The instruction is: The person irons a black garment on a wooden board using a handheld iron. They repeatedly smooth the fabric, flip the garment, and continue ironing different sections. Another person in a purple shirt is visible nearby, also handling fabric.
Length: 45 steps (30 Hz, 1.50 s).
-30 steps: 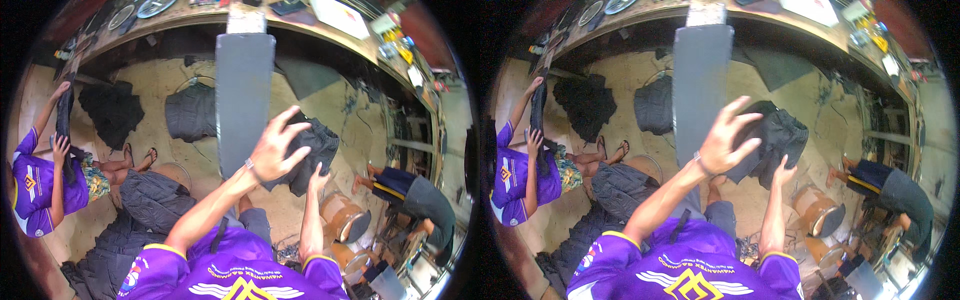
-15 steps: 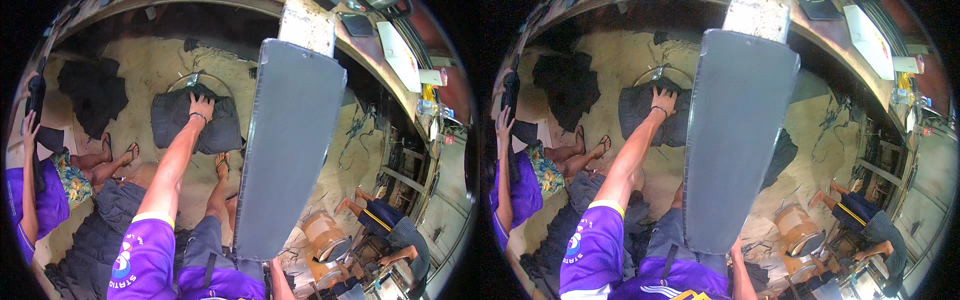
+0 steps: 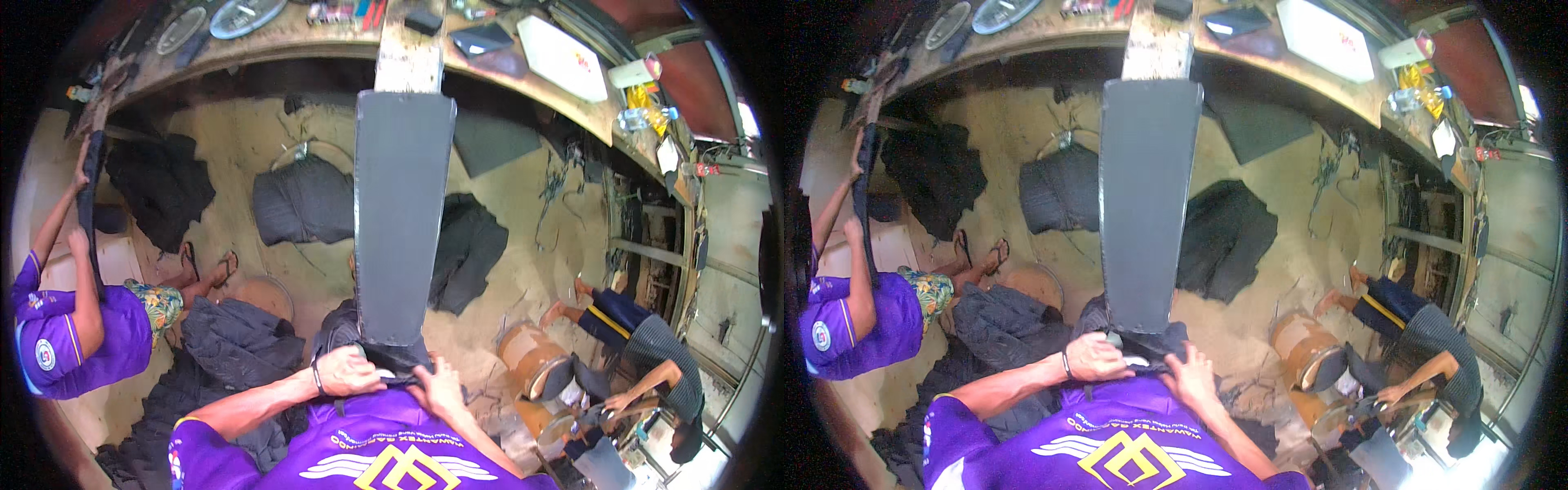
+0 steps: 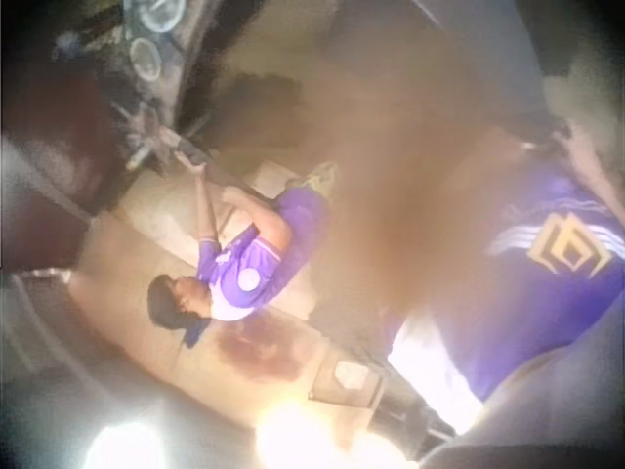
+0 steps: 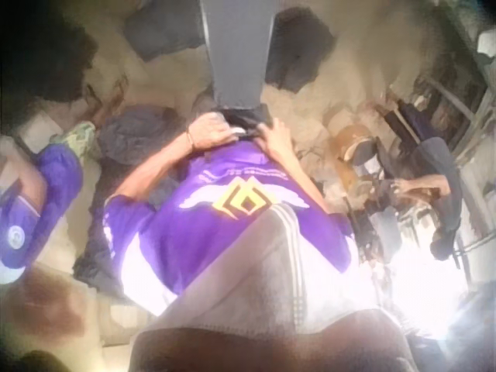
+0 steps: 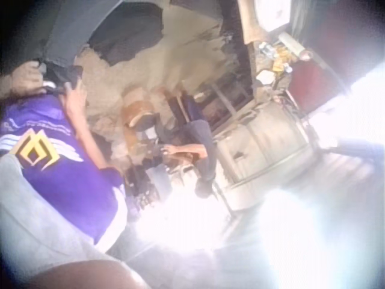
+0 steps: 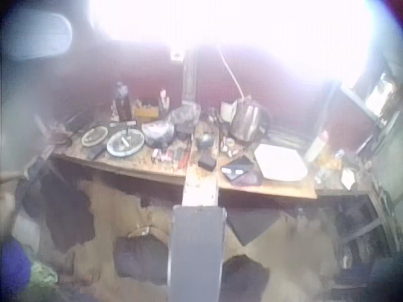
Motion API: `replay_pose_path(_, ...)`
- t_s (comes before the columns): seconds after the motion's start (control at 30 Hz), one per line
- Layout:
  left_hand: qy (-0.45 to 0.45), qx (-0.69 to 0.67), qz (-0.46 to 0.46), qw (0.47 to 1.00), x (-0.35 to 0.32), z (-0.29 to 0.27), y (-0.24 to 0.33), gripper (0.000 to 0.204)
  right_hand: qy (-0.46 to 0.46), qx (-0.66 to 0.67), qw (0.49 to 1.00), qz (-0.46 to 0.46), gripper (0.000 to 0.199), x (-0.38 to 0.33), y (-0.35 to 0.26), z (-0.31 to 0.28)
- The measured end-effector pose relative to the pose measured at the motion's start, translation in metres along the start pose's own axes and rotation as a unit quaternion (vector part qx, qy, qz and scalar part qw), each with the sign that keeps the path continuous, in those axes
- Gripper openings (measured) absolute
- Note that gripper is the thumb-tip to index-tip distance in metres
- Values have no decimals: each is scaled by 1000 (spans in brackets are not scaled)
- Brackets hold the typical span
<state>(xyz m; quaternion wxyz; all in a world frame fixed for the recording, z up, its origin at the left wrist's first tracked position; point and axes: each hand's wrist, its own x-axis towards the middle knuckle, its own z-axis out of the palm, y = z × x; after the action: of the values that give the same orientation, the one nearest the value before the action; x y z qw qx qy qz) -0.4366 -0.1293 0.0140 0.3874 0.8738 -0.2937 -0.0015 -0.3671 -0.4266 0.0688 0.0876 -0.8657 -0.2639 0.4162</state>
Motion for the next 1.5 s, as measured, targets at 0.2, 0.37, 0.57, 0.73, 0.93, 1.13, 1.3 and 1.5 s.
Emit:
replay_pose_path(0.2, 207, 154, -58, 965, 132, -106, -89, 42, 81, 162, 980, -82, 29, 169, 42, -146)
replay_pose_path(0.37, 254, 175, -249, 918, 91, -63, -81, 42, 28, 242, 956, -161, 45, 187, 56, -139)
replay_pose_path(0.57, 316, 288, -178, 886, 103, -84, -101, 49, 195, 308, 909, -202, 39, 179, 65, -111)
replay_pose_path(0.73, 376, 229, -198, 876, 216, -150, -143, 33, 543, 143, 813, -154, 57, 243, 26, -204)
replay_pose_path(0.93, 110, 163, -197, 960, 172, -89, -113, 61, 304, 159, 935, 86, 55, 170, -42, -120)
replay_pose_path(1.13, 181, 292, -158, 926, 267, -122, -254, 74, 480, 231, 838, -119, 41, 284, -24, -195)
replay_pose_path(1.3, 143, 302, -89, 938, 315, -183, -285, 65, 394, 221, 892, 7, 82, 306, -21, -221)
replay_pose_path(1.5, -239, 339, -249, 875, 329, -232, -228, 73, 444, 275, 852, 23, 76, 280, -30, -167)
